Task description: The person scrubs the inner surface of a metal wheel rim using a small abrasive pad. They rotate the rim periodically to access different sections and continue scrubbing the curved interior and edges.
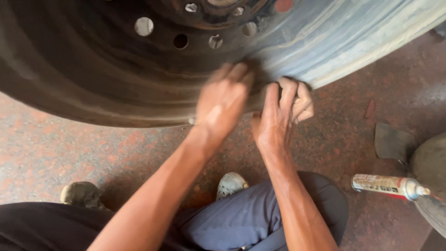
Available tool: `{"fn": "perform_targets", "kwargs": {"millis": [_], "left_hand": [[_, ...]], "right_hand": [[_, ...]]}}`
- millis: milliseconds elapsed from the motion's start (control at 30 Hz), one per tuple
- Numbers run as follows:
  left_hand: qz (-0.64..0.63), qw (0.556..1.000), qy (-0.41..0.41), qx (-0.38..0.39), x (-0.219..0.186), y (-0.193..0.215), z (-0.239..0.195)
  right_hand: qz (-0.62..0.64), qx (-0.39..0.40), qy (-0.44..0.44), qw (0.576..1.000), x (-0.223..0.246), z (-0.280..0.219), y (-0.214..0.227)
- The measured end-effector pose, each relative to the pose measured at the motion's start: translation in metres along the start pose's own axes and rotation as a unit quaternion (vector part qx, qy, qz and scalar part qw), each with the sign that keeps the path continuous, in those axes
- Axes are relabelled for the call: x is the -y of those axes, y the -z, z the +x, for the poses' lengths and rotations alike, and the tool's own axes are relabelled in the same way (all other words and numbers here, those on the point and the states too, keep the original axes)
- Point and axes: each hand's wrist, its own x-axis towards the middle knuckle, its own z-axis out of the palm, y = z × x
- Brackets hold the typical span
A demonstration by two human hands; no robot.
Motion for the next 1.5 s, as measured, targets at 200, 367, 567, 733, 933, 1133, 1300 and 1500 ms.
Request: {"fn": "perform_targets", "kwargs": {"millis": [200, 367, 567, 733, 933, 1133, 1300, 1500], "left_hand": [[-0.024, 0.998, -0.036, -0.045, -0.001, -0.003, 0.001], [-0.028, 0.996, -0.014, -0.079, -0.005, -0.012, 0.009], [-0.036, 0.996, -0.026, -0.076, -0.004, -0.001, -0.002], [-0.07, 0.996, 0.023, -0.054, -0.003, 0.0, 0.005], [-0.367, 0.896, 0.243, -0.058, 0.005, 0.034, -0.015], [-0.441, 0.82, 0.365, 0.018, 0.007, 0.062, -0.033], [-0.549, 0.787, 0.279, -0.027, 0.019, 0.041, -0.039], [-0.539, 0.808, 0.234, -0.051, 0.008, 0.05, -0.042]], "right_hand": [[0.008, 0.008, 0.007, 1.0, -0.002, 0.004, 0.001], [-0.003, -0.008, 0.009, 1.0, 0.0, 0.001, -0.002], [0.013, 0.002, -0.012, 1.0, 0.004, 0.006, -0.001], [0.006, 0.04, -0.008, 0.999, 0.004, 0.005, 0.007], [0.053, 0.149, -0.002, 0.987, -0.003, 0.012, 0.018], [0.12, 0.114, -0.032, 0.986, 0.011, 0.01, 0.032], [0.408, 0.178, -0.321, 0.836, 0.04, 0.009, 0.036], [0.573, 0.074, -0.414, 0.703, 0.061, 0.014, 0.024]]}}
